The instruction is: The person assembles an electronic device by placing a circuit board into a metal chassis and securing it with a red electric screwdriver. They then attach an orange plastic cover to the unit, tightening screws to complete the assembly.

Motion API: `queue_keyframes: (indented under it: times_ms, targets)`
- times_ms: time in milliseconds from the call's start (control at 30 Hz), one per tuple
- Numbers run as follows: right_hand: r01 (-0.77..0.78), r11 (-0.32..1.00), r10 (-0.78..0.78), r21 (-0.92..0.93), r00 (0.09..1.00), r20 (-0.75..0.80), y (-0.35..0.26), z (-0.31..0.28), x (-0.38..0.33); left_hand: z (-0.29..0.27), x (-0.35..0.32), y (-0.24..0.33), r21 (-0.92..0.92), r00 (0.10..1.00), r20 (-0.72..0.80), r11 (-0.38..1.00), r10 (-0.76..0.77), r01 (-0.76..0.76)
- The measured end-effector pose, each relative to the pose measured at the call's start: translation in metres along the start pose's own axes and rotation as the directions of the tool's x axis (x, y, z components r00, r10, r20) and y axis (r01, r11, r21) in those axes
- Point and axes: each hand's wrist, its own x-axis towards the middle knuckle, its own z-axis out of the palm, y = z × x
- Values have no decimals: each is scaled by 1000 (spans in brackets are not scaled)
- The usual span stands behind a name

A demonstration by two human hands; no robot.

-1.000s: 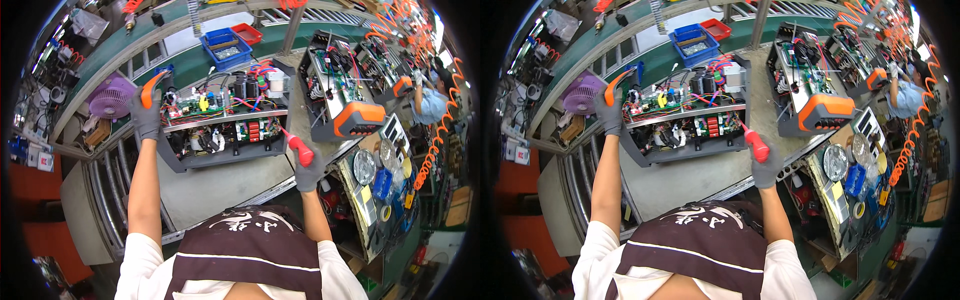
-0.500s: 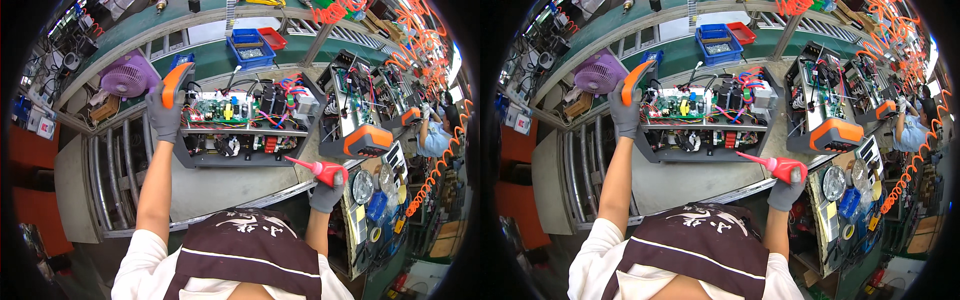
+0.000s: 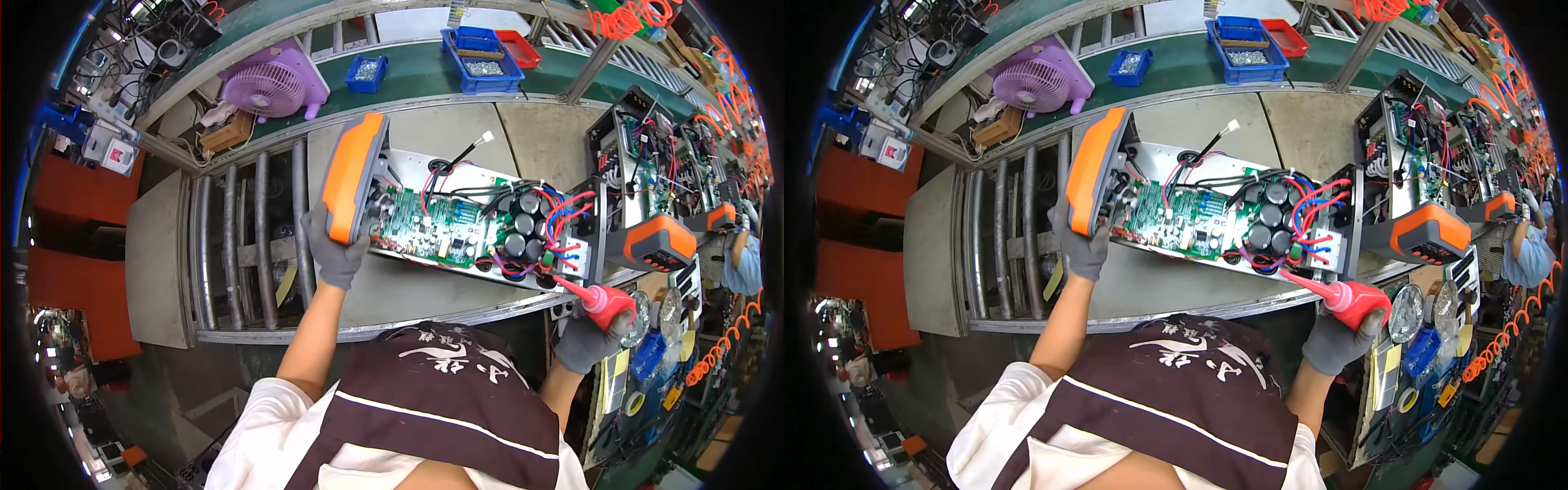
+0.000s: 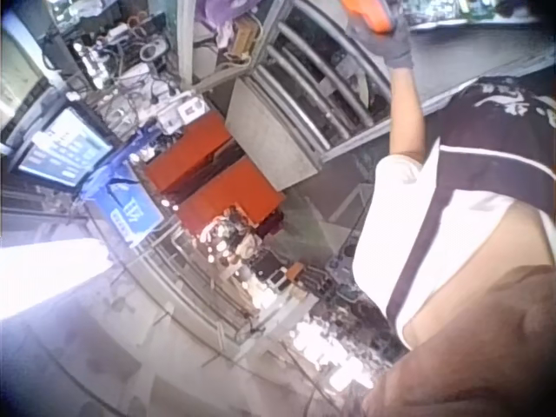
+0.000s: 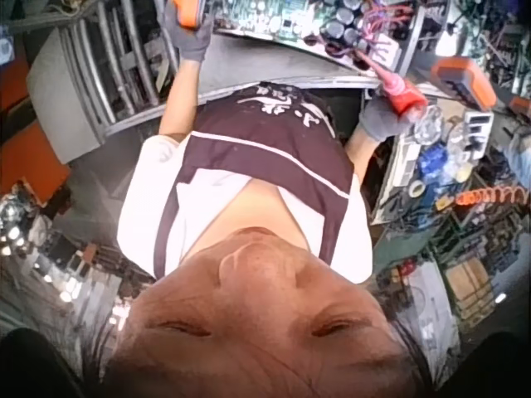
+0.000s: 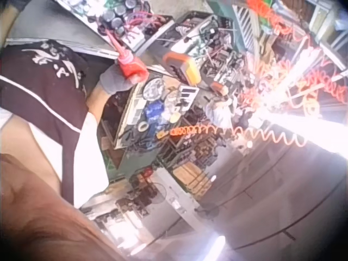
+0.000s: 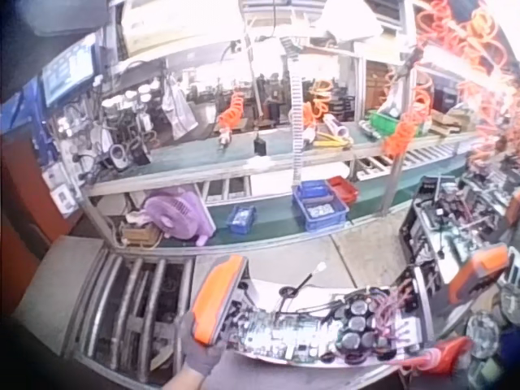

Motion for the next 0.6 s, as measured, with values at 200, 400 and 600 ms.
queue_keyframes:
  times_ms: [200,400,600]
  targets:
    - [46,938,-57,-343,998,-22,24,39,-25,4,-1,-1,-49,998,-5,997,63,-63]
    - [221,806,-7,-550,931,364,40,74,-38,11,-1,-6,-47,995,-18,994,99,-100]
    - [211,803,56,-557,904,423,59,73,-43,11,-7,-12,-3,994,-26,994,110,-110]
